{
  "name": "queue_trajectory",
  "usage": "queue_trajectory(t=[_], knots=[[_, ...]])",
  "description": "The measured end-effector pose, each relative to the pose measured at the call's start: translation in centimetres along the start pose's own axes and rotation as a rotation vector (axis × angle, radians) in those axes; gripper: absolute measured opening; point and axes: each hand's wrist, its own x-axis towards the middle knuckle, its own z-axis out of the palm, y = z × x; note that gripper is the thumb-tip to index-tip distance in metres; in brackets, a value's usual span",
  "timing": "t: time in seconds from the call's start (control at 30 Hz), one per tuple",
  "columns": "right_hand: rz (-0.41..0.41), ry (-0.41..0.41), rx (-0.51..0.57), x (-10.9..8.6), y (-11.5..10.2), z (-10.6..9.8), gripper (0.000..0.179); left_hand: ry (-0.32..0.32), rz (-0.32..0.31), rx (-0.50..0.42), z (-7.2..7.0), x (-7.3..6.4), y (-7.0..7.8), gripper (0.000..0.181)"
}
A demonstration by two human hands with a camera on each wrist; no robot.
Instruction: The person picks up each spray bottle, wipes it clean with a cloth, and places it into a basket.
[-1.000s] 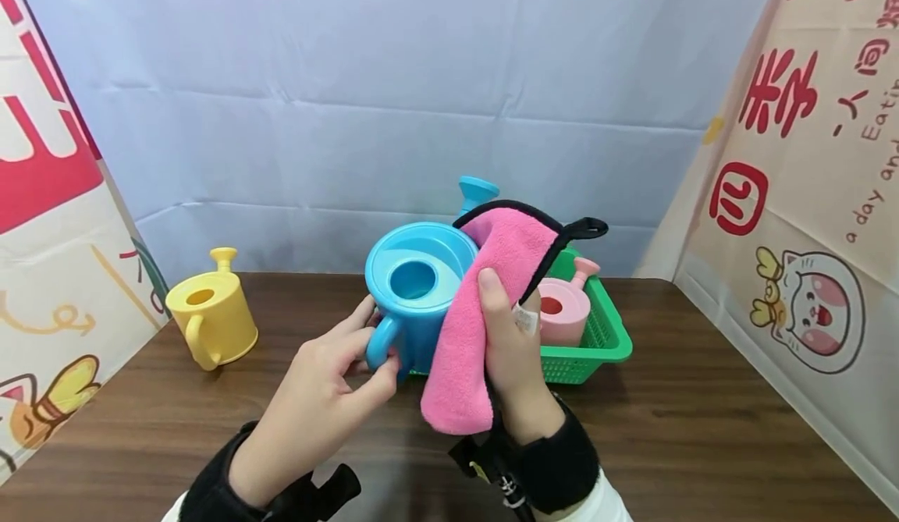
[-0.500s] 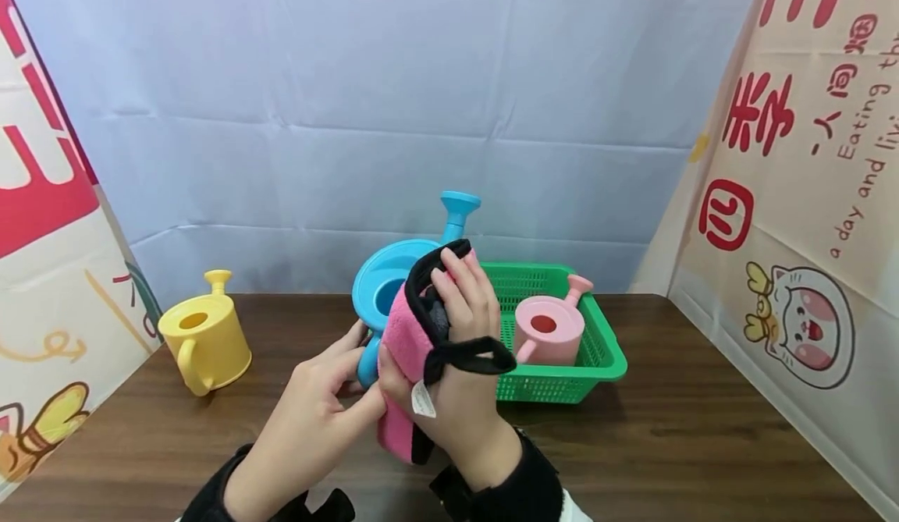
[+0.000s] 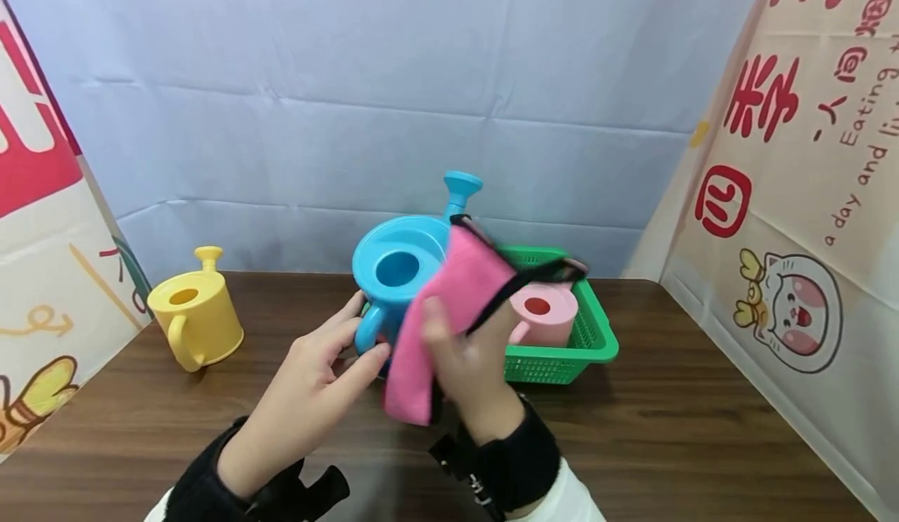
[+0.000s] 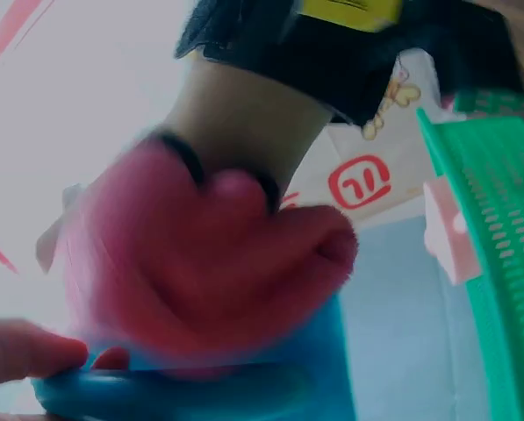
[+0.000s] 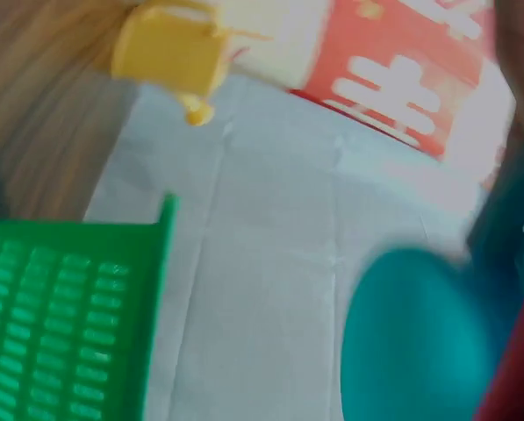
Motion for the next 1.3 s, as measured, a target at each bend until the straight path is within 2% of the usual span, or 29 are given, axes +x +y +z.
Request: queue_trajectory(t=[0.03, 0.07, 0.1, 0.17, 0.23, 0.33, 0.43, 0.47, 0.6, 0.67, 0.7, 0.73, 0.77, 0.8, 0.9, 0.93, 1.0, 1.03, 1.1, 1.2, 1.27, 1.3], knots=[[-0.136, 0.017, -0.095, -0.1, 0.2, 0.6, 0.046, 0.003, -0.005, -0.019, 0.0, 0.0, -0.1, 0.017], [-0.248, 0.001, -0.163, -0.1, 0.3, 1.1, 0.052, 0.010, -0.009, -0.030, 0.0, 0.1, -0.1, 0.015], [-0.339, -0.017, -0.195, -0.1, 0.4, 1.5, 0.060, 0.020, -0.014, -0.031, -0.1, 0.1, -0.2, 0.016], [-0.415, -0.029, -0.262, 0.0, 0.4, 1.8, 0.062, 0.028, -0.021, -0.054, -0.2, 0.1, -0.2, 0.016], [-0.398, -0.052, -0.215, 0.3, 0.5, 1.5, 0.063, 0.027, -0.028, -0.076, -0.4, 0.1, -0.1, 0.016], [-0.266, -0.091, -0.008, 0.7, 1.0, 0.5, 0.061, 0.010, -0.028, -0.121, -0.8, 0.3, 0.1, 0.014], [-0.032, -0.080, 0.159, 0.6, 1.4, -0.6, 0.047, 0.018, -0.024, -0.140, -1.2, 0.3, 0.1, 0.010], [0.048, -0.076, 0.190, 0.4, 1.6, -0.9, 0.052, 0.027, -0.021, -0.137, -1.3, 0.3, 0.1, 0.009], [0.305, -0.037, 0.198, 0.0, 2.0, -1.4, 0.066, 0.063, -0.020, -0.164, -1.5, 0.2, 0.0, 0.014], [0.336, -0.015, 0.193, 0.0, 2.1, -1.3, 0.069, 0.083, -0.027, -0.208, -1.4, 0.2, -0.1, 0.018], [0.312, -0.012, 0.182, 0.0, 2.1, -1.2, 0.060, 0.091, -0.032, -0.237, -1.4, 0.2, -0.1, 0.018], [0.256, -0.023, 0.151, 0.0, 2.2, -0.9, 0.048, 0.100, -0.040, -0.268, -1.3, 0.3, -0.1, 0.019], [0.192, -0.042, 0.119, 0.1, 2.2, -0.7, 0.045, 0.109, -0.046, -0.294, -1.2, 0.3, -0.1, 0.019], [0.094, -0.056, 0.059, 0.1, 2.2, -0.3, 0.043, 0.117, -0.052, -0.314, -1.2, 0.3, -0.1, 0.021], [-0.212, -0.093, -0.169, 0.0, 2.3, 0.8, 0.053, 0.137, -0.069, -0.339, -1.2, 0.4, -0.1, 0.021], [-0.280, -0.092, -0.226, 0.0, 2.3, 1.1, 0.056, 0.142, -0.072, -0.345, -1.2, 0.3, -0.1, 0.022], [-0.342, -0.090, -0.259, -0.1, 2.5, 1.2, 0.062, 0.142, -0.068, -0.346, -1.2, 0.3, -0.2, 0.022], [-0.318, -0.105, -0.208, -0.1, 2.6, 1.1, 0.062, 0.143, -0.058, -0.343, -1.3, 0.3, -0.2, 0.022], [-0.203, -0.097, -0.070, -0.2, 2.8, 0.7, 0.054, 0.142, -0.030, -0.325, -1.2, 0.2, -0.3, 0.020], [0.098, -0.074, 0.140, -0.4, 3.0, -0.3, 0.045, 0.139, 0.019, -0.234, -1.0, 0.2, -0.5, 0.021], [0.313, -0.042, 0.189, -0.5, 2.8, -1.0, 0.035, 0.151, 0.050, -0.096, -0.9, 0.3, -0.7, 0.019], [0.399, -0.040, 0.204, -0.4, 2.7, -1.2, 0.037, 0.163, 0.063, -0.014, -0.8, 0.4, -0.9, 0.018]])
